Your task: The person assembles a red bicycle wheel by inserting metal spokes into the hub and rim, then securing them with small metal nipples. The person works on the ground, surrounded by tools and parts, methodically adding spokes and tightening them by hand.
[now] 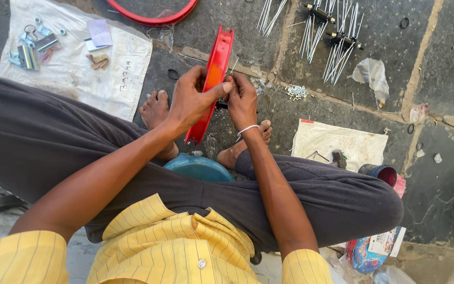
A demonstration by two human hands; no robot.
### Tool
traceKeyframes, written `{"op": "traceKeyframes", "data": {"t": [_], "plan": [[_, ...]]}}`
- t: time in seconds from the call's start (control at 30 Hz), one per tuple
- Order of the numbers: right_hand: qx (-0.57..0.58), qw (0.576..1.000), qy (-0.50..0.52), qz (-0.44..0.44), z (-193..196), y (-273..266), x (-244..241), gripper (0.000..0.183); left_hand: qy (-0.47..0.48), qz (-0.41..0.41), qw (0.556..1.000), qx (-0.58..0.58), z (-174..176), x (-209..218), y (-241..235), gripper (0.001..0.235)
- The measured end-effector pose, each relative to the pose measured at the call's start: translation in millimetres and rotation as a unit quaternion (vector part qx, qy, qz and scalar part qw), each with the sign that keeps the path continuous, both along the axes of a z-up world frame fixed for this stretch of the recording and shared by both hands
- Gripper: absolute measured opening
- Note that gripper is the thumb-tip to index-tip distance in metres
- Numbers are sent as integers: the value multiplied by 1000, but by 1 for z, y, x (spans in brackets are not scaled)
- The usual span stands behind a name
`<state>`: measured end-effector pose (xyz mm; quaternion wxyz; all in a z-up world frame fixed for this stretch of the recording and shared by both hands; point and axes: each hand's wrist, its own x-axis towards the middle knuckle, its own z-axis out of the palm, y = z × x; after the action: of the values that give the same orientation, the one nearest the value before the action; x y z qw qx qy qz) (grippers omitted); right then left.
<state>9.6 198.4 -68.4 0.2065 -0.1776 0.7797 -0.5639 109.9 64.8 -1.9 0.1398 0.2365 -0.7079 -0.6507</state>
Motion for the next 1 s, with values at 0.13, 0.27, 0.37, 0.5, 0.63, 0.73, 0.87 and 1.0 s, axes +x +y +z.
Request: {"op": "traceKeyframes", "data": {"t": [0.13, 0.27, 0.37, 0.5, 0.63, 0.73, 0.87, 1.0], "plan": [[-8, 998, -4, -67, -12, 7, 0, 29, 8, -6, 1000, -23, -7, -37, -15, 52], [-25, 995, -42, -88, -7, 13, -11, 32, 22, 26, 999, -28, -5, -15, -10, 55], [-5, 997, -20, -77, 0, 4, -12, 32, 13, 16, 996, -81, 4, -2, -6, 63], [28, 998, 24, -59, 5, -4, 0, 31, 3, -15, 1000, 23, 7, -9, -7, 52], [-28, 999, -14, -16, 6, -7, 10, 31, 39, -25, 997, 60, 5, -5, -1, 43], [-43, 999, -20, 12, 5, -9, 13, 30, 56, -21, 994, 87, 6, -4, -1, 38], [-58, 994, -77, 42, 1, -6, 18, 26, 15, -16, 994, 111, 10, -1, -3, 30], [-51, 994, -92, 39, -2, -6, 21, 28, 1, -26, 996, 91, 15, 2, -4, 27]]}}
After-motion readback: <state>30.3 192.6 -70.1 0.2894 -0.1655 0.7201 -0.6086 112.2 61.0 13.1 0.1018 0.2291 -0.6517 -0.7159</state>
